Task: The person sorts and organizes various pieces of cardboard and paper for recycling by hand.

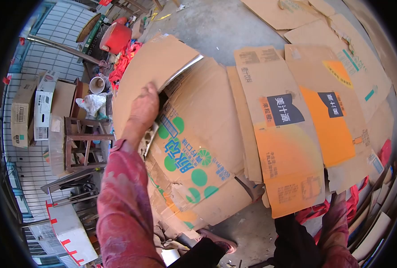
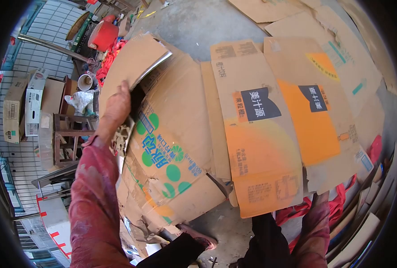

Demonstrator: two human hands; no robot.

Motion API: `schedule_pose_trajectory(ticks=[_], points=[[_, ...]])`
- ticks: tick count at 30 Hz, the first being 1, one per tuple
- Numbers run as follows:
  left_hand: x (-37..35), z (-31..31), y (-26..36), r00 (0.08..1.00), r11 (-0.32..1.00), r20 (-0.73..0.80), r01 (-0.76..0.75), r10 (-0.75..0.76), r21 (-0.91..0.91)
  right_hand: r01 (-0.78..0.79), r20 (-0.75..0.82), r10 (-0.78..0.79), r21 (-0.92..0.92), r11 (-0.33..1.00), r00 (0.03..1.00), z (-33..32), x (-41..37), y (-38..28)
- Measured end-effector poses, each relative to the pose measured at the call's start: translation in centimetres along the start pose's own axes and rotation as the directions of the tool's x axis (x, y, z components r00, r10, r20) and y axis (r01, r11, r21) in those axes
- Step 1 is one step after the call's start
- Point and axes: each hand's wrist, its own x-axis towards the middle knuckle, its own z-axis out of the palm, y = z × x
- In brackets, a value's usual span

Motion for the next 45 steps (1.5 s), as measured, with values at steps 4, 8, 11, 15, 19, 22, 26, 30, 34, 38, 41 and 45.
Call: schedule_pose_trajectory(ticks=[4, 8, 11, 15, 19, 22, 26, 30, 34, 38, 41, 45], points=[[-6.2, -3.8, -1.6, 0.99, 0.995, 0.098, -0.103, 0.101, 0.017, 0.002, 0.009, -0.002, 0.002, 1.0, 1.0, 0.1, 0.2, -0.1], [-14.8, -4.4, 1.1, 0.89, 0.854, 0.031, -0.446, 0.456, 0.268, 0.0, 0.026, 0.0, -0.007, 1.0, 1.0, 0.3, 0.3, 0.0], [-19.6, -6.0, 7.2, 0.856, 0.837, 0.124, -0.516, 0.501, 0.181, 0.01, 0.038, -0.009, -0.015, 1.0, 0.999, 0.2, 0.4, -0.3], [-24.2, -6.1, 13.6, 0.804, 0.792, 0.159, -0.593, 0.573, 0.144, 0.049, 0.059, -0.047, -0.045, 0.998, 0.997, 0.4, 0.7, -1.1], [-26.2, -5.2, 15.6, 0.837, 0.846, 0.127, -0.532, 0.532, -0.035, 0.051, 0.063, -0.045, -0.097, 0.994, 0.997, 0.5, 1.1, -1.6], [-26.2, -1.3, 17.3, 0.858, 0.866, 0.122, -0.491, 0.499, -0.092, 0.059, 0.067, -0.052, -0.103, 0.993, 0.996, 0.3, 1.0, -1.4], [-25.3, 0.6, 16.9, 0.918, 0.924, 0.12, -0.367, 0.378, -0.105, 0.041, 0.066, -0.029, -0.183, 0.982, 0.997, 0.6, 0.9, -1.7], [-27.1, -2.5, 14.4, 0.924, 0.876, 0.261, -0.133, 0.279, -0.464, 0.011, 0.068, 0.009, -0.283, 0.959, 0.998, -0.3, 0.5, -1.3], [-36.7, -2.9, 6.1, 0.933, 0.91, 0.354, 0.086, 0.07, -0.405, -0.071, 0.068, 0.137, -0.587, 0.806, 0.988, -1.9, -1.7, 0.8], [-53.2, -5.0, 1.0, 0.653, 0.779, 0.678, 0.598, -0.337, -0.189, -0.05, 0.091, 0.304, -0.903, 0.427, 0.948, -6.3, -3.5, 2.0], [-65.4, -8.8, 1.6, 0.239, 0.703, 0.865, 0.691, -0.441, 0.168, 0.083, 0.108, 0.446, -0.994, 0.076, 0.888, -9.1, -4.8, 1.7], [-73.4, -15.7, 7.6, -0.111, 0.476, 0.929, 0.834, -0.354, 0.281, 0.365, 0.11, 0.649, -0.89, -0.273, 0.753, -11.4, -5.3, 0.0]])
